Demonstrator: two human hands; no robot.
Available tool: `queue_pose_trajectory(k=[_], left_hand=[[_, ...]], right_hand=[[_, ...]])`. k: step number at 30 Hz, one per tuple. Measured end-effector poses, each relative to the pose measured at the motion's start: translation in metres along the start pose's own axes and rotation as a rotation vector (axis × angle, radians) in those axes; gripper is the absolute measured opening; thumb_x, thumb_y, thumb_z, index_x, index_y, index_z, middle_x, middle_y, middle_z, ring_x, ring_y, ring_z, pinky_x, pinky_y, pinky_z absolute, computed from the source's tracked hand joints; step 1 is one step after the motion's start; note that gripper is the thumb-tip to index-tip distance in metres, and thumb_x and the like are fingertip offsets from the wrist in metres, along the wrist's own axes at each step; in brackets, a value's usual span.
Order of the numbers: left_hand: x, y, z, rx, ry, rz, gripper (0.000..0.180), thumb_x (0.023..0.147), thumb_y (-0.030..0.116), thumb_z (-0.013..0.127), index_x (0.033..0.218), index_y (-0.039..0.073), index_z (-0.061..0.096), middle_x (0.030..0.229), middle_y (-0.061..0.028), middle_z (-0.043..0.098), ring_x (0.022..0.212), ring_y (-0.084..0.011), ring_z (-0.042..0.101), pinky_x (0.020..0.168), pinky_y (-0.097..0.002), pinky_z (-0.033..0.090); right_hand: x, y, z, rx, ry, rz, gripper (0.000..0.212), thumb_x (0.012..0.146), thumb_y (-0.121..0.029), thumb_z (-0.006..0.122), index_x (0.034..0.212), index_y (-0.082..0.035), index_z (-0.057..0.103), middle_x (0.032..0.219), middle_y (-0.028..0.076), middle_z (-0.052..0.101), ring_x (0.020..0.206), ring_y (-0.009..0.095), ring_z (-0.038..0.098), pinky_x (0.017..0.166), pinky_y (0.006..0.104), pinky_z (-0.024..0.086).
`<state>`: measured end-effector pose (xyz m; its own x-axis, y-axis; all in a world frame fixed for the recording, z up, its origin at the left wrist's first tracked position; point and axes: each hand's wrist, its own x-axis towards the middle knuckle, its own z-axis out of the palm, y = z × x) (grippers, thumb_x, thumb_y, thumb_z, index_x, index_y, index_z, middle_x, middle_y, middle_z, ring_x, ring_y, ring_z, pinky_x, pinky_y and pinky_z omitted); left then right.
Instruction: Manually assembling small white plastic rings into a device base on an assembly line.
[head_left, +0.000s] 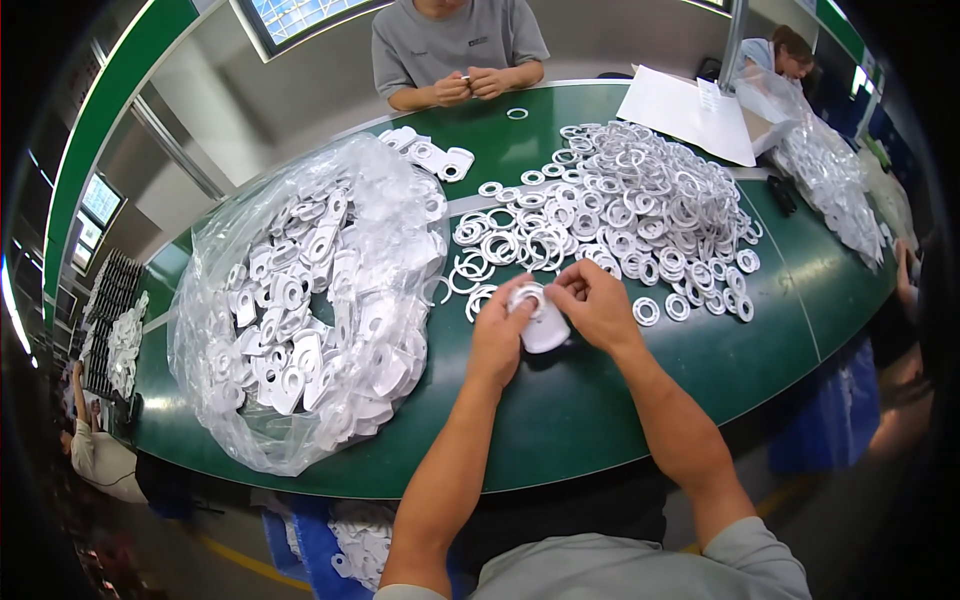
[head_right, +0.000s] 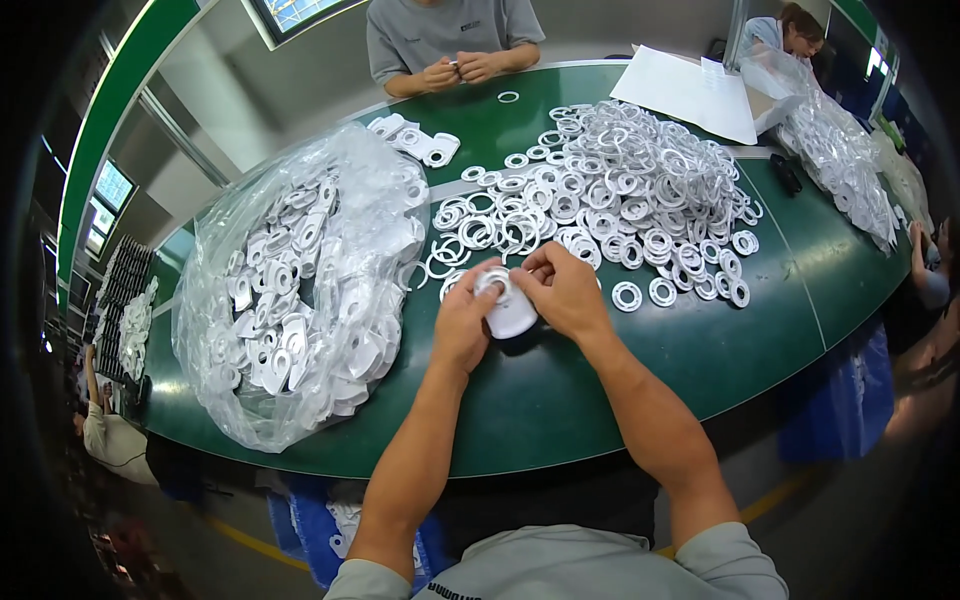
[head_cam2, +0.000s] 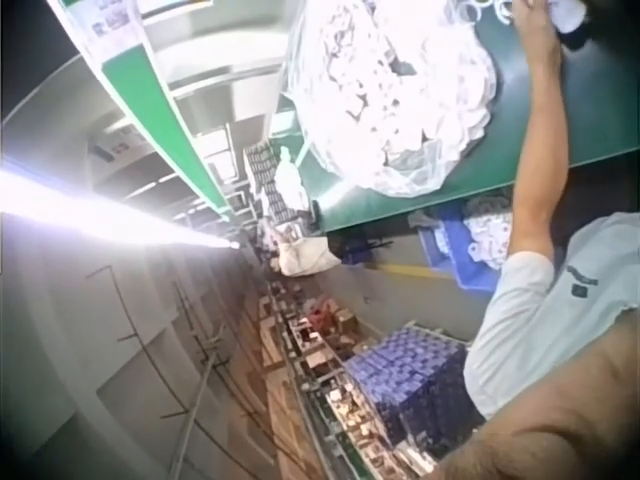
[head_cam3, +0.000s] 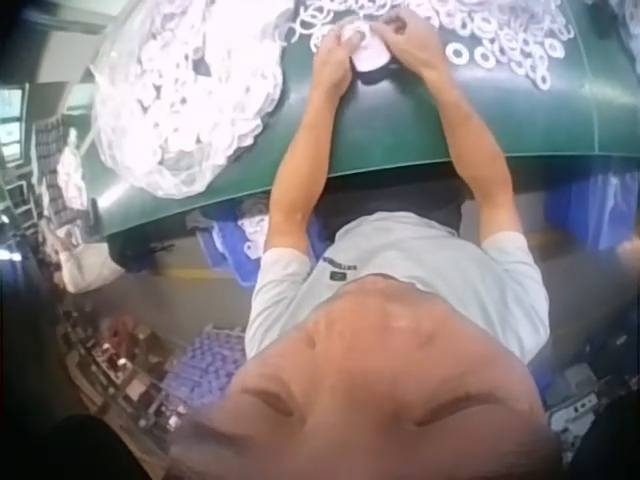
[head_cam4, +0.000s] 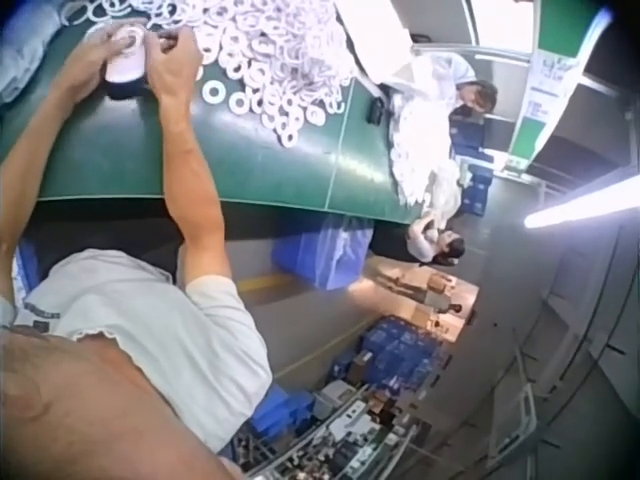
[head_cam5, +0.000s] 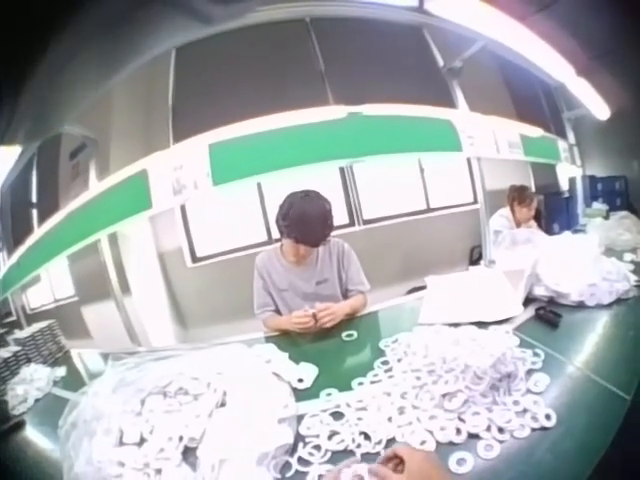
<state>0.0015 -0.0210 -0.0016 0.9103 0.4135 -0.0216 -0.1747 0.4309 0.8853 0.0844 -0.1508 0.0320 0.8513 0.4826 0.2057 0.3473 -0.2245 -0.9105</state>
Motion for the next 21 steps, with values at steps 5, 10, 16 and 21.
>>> queue_pose_trajectory(k=[5,10,16,21], left_hand=[[0.012,0.024,-0.031,-0.061,0.230,0.154,0.022,0.093,0.006,0.054,0.114,-0.002,0.051,0.102,-0.0123,0.063,0.092,-0.0214,0.063,0.085,-0.0331,0.052],[0.010,0.030,-0.050,-0.281,0.374,0.132,0.022,0.097,0.022,0.054,0.108,0.003,0.053,0.098,-0.0101,0.062,0.088,-0.0216,0.064,0.074,-0.0377,0.056],[0.005,0.026,-0.032,-0.153,0.326,0.050,0.024,0.100,0.024,0.045,0.108,0.002,0.044,0.096,-0.0132,0.061,0.074,-0.0277,0.067,0.060,-0.0406,0.059],[0.003,0.009,-0.025,0.149,0.127,0.039,0.020,0.100,0.018,0.044,0.108,0.000,0.041,0.090,-0.0149,0.062,0.067,-0.0266,0.068,0.055,-0.0340,0.057]], right_hand=[[0.017,0.017,-0.009,-0.077,0.006,-0.001,0.016,0.082,-0.013,0.070,0.092,-0.002,0.063,0.078,0.004,0.060,0.068,0.012,0.055,0.063,0.0264,0.046],[0.022,0.038,0.016,-0.466,-0.055,-0.197,0.013,0.078,-0.011,0.069,0.089,-0.005,0.065,0.092,0.012,0.052,0.083,0.027,0.056,0.073,0.0352,0.046],[0.029,0.024,0.003,-0.396,0.185,-0.377,0.012,0.081,-0.010,0.066,0.088,-0.001,0.060,0.086,0.014,0.058,0.079,0.029,0.058,0.071,0.0369,0.047],[0.035,0.008,-0.012,-0.239,0.217,-0.164,0.015,0.087,-0.015,0.061,0.086,0.000,0.062,0.069,0.013,0.064,0.064,0.029,0.063,0.061,0.0380,0.048]])
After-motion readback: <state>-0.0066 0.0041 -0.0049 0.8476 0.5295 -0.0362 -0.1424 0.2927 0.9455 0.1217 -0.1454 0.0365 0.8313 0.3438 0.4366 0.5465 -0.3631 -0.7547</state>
